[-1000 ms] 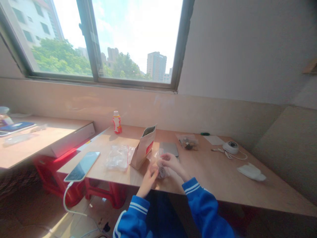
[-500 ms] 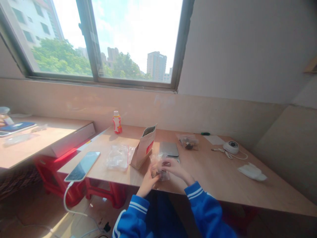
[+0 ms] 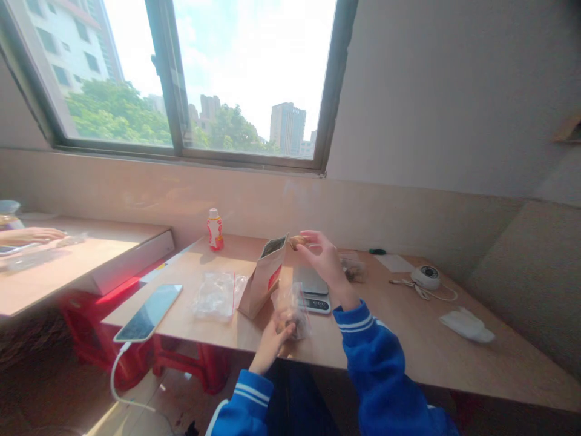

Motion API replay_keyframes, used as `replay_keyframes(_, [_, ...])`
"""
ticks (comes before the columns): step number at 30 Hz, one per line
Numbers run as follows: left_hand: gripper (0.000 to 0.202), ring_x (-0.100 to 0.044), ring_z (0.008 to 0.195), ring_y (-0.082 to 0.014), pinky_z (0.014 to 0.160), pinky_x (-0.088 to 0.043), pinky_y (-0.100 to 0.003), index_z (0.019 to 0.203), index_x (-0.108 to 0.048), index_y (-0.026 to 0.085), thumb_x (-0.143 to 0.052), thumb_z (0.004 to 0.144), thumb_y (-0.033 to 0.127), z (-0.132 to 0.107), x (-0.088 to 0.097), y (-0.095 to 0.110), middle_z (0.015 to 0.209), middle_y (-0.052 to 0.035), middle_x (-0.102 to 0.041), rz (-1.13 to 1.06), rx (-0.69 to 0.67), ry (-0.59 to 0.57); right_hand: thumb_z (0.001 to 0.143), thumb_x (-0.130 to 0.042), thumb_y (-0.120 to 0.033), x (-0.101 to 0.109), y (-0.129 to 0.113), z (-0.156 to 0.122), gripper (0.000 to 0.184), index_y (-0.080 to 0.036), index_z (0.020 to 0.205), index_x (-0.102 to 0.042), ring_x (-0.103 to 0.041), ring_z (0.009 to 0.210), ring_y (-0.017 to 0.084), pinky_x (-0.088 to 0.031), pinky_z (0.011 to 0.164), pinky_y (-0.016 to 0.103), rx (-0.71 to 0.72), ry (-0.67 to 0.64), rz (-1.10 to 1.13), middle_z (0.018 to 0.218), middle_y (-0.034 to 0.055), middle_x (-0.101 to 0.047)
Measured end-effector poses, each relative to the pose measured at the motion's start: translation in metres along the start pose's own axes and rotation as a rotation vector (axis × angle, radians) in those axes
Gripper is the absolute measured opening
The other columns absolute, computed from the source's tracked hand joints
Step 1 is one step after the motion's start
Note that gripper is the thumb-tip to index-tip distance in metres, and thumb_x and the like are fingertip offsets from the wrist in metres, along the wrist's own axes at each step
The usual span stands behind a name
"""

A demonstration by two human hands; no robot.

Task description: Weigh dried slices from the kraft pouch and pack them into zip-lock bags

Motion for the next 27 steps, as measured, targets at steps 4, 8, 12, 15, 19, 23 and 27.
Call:
replay_keyframes(4, [0.058, -0.061, 0.099, -0.0292, 0.093, -0.044, -0.043, 0.1, -0.062, 0.018, -0.081, 0.053, 0.047, 0.002, -0.004, -0.006, 0.099, -0.0094, -0.068, -0.125, 0.006, 0.002, 0.078, -0.066, -0.035, -0.037, -0.009, 0.018, 0.025, -0.02, 0.098, -0.061, -0.063, 0.09, 0.019, -0.049, 0.083, 0.035, 0.077, -0.009, -0.033, 0.093, 0.0047, -0.069])
replay_keyframes(8, [0.058, -0.062, 0.099, -0.0289, 0.093, -0.044, -0.042, 0.1, -0.061, 0.02, -0.082, 0.052, 0.045, 0.001, -0.004, -0.007, 0.099, -0.0085, -0.068, -0.157, 0.01, 0.017, 0.086, -0.056, -0.035, -0.052, -0.001, 0.011, 0.024, -0.02, 0.105, -0.063, -0.053, 0.115, 0.022, -0.04, 0.101, 0.04, 0.201, -0.087, -0.048, 0.116, 0.009, -0.062])
replay_keyframes(12, [0.054, -0.061, 0.101, -0.0278, 0.095, -0.043, -0.042, 0.105, -0.06, 0.019, -0.08, 0.058, 0.037, -0.004, -0.003, 0.001, 0.101, -0.0088, -0.068, -0.065, 0.036, -0.019, 0.09, -0.047, -0.033, -0.03, 0.017, -0.006, 0.031, -0.02, 0.115, -0.058, -0.053, 0.115, 0.021, -0.042, 0.099, 0.038, 0.115, 0.008, 0.022, 0.122, 0.0098, -0.058])
replay_keyframes(15, [0.055, -0.061, 0.102, -0.0267, 0.096, -0.042, -0.041, 0.107, -0.059, 0.018, -0.079, 0.059, 0.035, -0.005, -0.001, 0.006, 0.1, -0.0082, -0.068, -0.032, 0.042, 0.006, 0.089, -0.045, -0.03, -0.011, 0.035, -0.026, 0.023, -0.019, 0.098, -0.063, -0.059, 0.1, 0.02, -0.046, 0.091, 0.036, -0.013, -0.017, 0.066, 0.102, 0.0068, -0.065])
replay_keyframes(19, [0.052, -0.06, 0.106, -0.0267, 0.099, -0.041, -0.039, 0.103, -0.062, 0.018, -0.08, 0.057, 0.033, 0.0, -0.001, 0.003, 0.103, -0.008, -0.068, -0.078, 0.023, 0.043, 0.085, -0.048, -0.029, 0.0, 0.064, -0.064, 0.017, -0.019, 0.088, -0.062, -0.062, 0.08, 0.017, -0.05, 0.076, 0.032, -0.216, -0.249, 0.137, 0.086, 0.0034, -0.065])
replay_keyframes(23, [0.053, -0.059, 0.109, -0.0281, 0.1, -0.04, -0.041, 0.107, -0.062, 0.017, -0.077, 0.058, 0.028, 0.004, 0.006, -0.005, 0.105, -0.0086, -0.068, -0.138, 0.061, 0.083, 0.081, -0.058, -0.034, -0.009, 0.083, -0.097, 0.017, -0.017, 0.083, -0.063, -0.061, 0.079, 0.018, -0.05, 0.074, 0.033, -0.329, -0.439, 0.108, 0.083, 0.0038, -0.065])
replay_keyframes(27, [0.062, -0.055, 0.116, -0.0295, 0.101, -0.04, -0.042, 0.116, -0.059, 0.019, -0.073, 0.056, 0.015, 0.002, 0.009, -0.002, 0.118, -0.0087, -0.064, -0.22, 0.047, -0.024, 0.078, -0.063, -0.031, -0.027, 0.089, -0.114, 0.019, -0.017, 0.09, -0.066, -0.062, 0.088, 0.021, -0.05, 0.08, 0.036, -0.325, -0.536, 0.137, 0.093, 0.007, -0.067])
Point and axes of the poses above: each hand's wrist, its own z-axis towards the middle knuckle, its own x-axis out of the back of the hand, y = z × x, the point moved 4 cm from there along z, towards the middle knuckle
